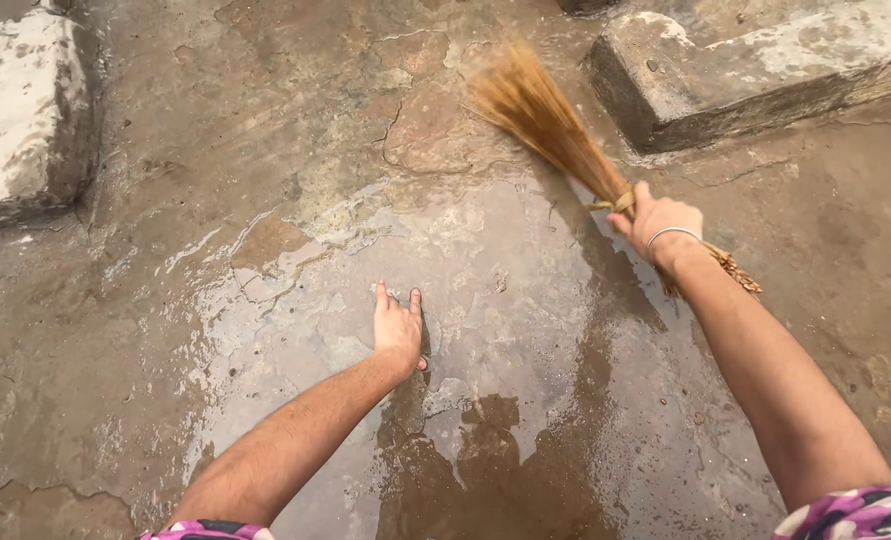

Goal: Cleaning a wet courtyard floor using a handheld stick broom and water from a pot.

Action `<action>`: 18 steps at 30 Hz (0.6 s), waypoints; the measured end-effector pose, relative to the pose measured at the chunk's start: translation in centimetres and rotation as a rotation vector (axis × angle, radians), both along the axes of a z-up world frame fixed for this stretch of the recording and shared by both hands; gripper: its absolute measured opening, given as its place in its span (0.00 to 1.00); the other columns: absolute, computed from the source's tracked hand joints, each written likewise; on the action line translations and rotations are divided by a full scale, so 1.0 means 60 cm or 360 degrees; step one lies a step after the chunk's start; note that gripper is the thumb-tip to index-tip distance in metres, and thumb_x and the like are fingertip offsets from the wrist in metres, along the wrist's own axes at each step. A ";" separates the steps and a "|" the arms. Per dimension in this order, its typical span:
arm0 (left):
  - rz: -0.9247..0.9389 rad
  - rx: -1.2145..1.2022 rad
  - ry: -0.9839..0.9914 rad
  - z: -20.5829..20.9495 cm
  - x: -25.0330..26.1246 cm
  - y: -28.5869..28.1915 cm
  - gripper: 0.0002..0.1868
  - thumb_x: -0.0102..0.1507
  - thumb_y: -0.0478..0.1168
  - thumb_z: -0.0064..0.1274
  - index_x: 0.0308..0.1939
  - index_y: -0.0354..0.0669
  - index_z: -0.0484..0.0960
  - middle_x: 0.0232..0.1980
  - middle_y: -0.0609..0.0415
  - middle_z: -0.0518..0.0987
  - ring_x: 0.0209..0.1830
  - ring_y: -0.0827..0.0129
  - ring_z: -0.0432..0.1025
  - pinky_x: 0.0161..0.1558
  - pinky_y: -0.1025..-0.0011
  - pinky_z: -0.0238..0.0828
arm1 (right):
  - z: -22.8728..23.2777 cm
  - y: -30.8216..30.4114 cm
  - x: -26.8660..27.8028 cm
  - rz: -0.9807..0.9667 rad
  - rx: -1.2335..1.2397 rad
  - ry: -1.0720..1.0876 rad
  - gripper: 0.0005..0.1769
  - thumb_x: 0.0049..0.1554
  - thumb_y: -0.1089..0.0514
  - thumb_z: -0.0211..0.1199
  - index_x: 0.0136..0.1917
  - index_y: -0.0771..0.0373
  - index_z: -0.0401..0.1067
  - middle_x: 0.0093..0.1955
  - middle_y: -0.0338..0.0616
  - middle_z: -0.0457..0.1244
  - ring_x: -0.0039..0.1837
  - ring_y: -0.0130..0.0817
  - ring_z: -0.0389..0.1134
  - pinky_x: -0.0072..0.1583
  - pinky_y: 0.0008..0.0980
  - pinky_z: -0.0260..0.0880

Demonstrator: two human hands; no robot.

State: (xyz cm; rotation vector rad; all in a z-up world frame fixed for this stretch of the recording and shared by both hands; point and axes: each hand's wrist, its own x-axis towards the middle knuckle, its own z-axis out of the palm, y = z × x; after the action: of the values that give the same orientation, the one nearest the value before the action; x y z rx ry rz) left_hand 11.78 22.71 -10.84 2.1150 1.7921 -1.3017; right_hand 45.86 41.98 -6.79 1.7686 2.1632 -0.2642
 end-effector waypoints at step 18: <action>-0.0004 0.0075 -0.0056 -0.010 -0.006 0.003 0.76 0.51 0.77 0.62 0.82 0.32 0.38 0.61 0.42 0.79 0.75 0.47 0.60 0.76 0.47 0.30 | 0.041 -0.052 0.091 -0.0087 -0.0222 -0.0125 0.38 0.59 0.23 0.44 0.62 0.57 0.59 0.45 0.51 0.72 0.45 0.45 0.78 0.46 0.44 0.81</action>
State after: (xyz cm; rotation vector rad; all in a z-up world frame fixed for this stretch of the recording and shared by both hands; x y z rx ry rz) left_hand 11.43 22.88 -11.44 2.1508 1.8246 -1.2266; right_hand 51.33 38.87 -4.35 1.7325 1.9934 -0.3445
